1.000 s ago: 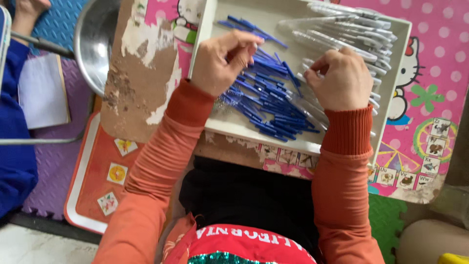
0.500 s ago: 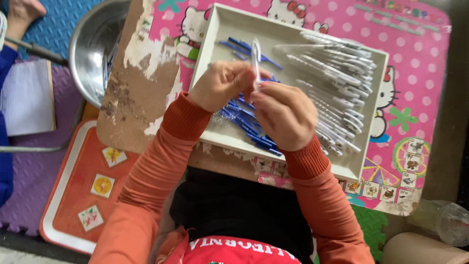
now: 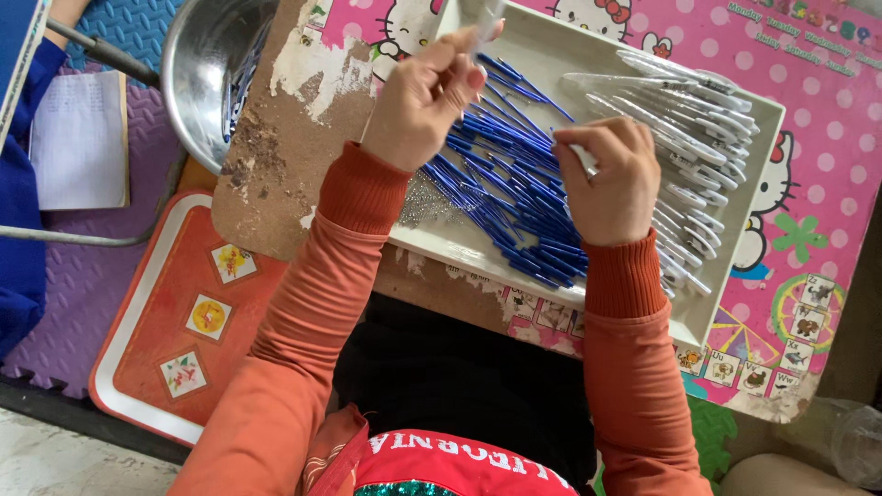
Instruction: The person takes blue pen barrels and white caps from a tray and attaches the caps to the barrels by hand one at a time before setting the finished pens aside into a pile.
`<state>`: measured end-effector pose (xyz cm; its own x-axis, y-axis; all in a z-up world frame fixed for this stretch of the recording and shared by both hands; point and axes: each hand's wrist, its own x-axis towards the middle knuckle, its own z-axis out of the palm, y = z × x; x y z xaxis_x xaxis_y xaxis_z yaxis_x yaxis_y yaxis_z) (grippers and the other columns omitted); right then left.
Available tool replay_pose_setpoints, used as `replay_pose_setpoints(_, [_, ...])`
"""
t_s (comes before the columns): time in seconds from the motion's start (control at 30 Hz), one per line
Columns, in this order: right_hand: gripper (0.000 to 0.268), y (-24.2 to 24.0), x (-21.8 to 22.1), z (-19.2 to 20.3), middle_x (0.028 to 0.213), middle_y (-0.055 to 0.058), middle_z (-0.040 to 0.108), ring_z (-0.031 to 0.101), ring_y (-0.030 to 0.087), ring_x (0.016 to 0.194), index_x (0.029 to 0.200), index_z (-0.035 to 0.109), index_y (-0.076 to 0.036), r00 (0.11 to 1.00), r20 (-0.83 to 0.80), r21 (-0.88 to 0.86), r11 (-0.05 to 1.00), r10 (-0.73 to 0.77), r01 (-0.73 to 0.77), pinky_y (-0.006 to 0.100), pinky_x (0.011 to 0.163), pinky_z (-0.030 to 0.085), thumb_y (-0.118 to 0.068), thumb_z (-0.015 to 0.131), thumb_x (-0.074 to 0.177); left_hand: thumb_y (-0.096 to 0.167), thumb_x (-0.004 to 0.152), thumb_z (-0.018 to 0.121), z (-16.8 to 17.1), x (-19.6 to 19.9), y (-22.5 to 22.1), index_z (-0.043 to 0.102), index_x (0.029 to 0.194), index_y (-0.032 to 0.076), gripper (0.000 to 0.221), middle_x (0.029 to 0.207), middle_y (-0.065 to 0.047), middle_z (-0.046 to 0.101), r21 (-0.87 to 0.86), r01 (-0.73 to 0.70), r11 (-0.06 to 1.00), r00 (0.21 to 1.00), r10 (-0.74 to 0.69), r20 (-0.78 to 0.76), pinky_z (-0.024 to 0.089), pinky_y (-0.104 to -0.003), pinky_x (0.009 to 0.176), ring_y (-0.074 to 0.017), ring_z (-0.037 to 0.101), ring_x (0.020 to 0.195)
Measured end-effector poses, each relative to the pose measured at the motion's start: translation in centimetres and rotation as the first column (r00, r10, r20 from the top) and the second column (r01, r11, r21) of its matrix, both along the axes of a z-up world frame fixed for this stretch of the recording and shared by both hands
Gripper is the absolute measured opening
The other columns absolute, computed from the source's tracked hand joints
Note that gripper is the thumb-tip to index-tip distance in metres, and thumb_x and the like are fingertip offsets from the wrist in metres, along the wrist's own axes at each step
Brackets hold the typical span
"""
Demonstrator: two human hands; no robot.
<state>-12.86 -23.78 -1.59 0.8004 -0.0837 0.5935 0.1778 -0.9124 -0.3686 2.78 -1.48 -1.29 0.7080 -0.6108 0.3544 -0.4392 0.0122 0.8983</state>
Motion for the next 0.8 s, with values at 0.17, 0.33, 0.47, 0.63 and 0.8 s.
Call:
replay_pose_setpoints(0.17, [0.011, -0.1, 1.0, -0.9, 0.101, 0.007, 0.068, 0.059, 0.031, 0.092, 0.107, 0.084, -0.011, 0.999, -0.048, -0.112, 0.994, -0.023, 0.017, 0.041, 0.086, 0.05, -0.008, 0.088, 0.097, 0.028, 0.114, 0.054, 0.1, 0.1, -0.9, 0.059, 0.147, 0.004, 0.041, 0.079, -0.001, 0.069, 0.078, -0.028, 0.997, 0.976, 0.01, 0.218, 0.049, -0.024, 0.051, -0.0065, 0.052, 0.056])
replay_pose_setpoints(0.33, [0.014, 0.5, 0.5, -2.3, 0.103, 0.005, 0.068, 0.056, 0.029, 0.092, 0.108, 0.085, -0.015, 0.988, -0.118, -0.239, 0.968, -0.101, 0.071, 0.042, 0.086, 0.05, -0.021, 0.086, 0.095, 0.039, 0.11, 0.055, 1.1, -1.1, -0.8, 0.072, 0.13, 0.0, 0.047, 0.104, -0.008, 0.081, 0.052, 0.019, 0.998, 0.989, -0.026, 0.143, 0.052, -0.023, 0.056, -0.0092, 0.063, 0.071])
replay_pose_setpoints(0.47, [0.007, 0.9, 0.5, -2.2, 0.099, 0.006, 0.065, 0.056, 0.031, 0.091, 0.097, 0.081, -0.014, 0.983, -0.132, -0.248, 0.965, -0.126, 0.09, 0.044, 0.081, 0.049, -0.02, 0.083, 0.096, 0.036, 0.112, 0.054, 1.0, -1.2, -0.7, 0.072, 0.129, 0.001, 0.043, 0.094, -0.007, 0.078, 0.068, -0.011, 0.998, 0.983, -0.001, 0.184, 0.048, -0.024, 0.051, -0.0097, 0.058, 0.063])
replay_pose_setpoints(0.63, [0.008, 1.0, 0.4, -1.8, 0.095, 0.007, 0.064, 0.057, 0.031, 0.089, 0.093, 0.079, -0.013, 0.983, -0.166, -0.144, 0.988, -0.081, 0.057, 0.043, 0.083, 0.05, -0.018, 0.085, 0.091, 0.042, 0.113, 0.043, 0.5, -1.1, -0.7, 0.071, 0.127, 0.006, 0.048, 0.072, -0.001, 0.067, 0.094, -0.064, 0.993, 0.984, 0.047, 0.172, 0.056, -0.024, 0.056, -0.0104, 0.068, 0.065])
replay_pose_setpoints(0.8, [0.013, 0.9, 0.4, -1.7, 0.094, 0.005, 0.064, 0.057, 0.028, 0.085, 0.106, 0.084, -0.014, 0.986, -0.159, -0.068, 0.997, -0.053, 0.043, 0.042, 0.084, 0.049, -0.024, 0.085, 0.099, 0.042, 0.114, 0.043, 0.1, -0.9, -0.8, 0.074, 0.122, 0.01, 0.045, 0.064, 0.004, 0.054, 0.129, -0.121, 0.984, 0.972, 0.091, 0.217, 0.034, -0.025, 0.044, -0.0069, 0.045, 0.052])
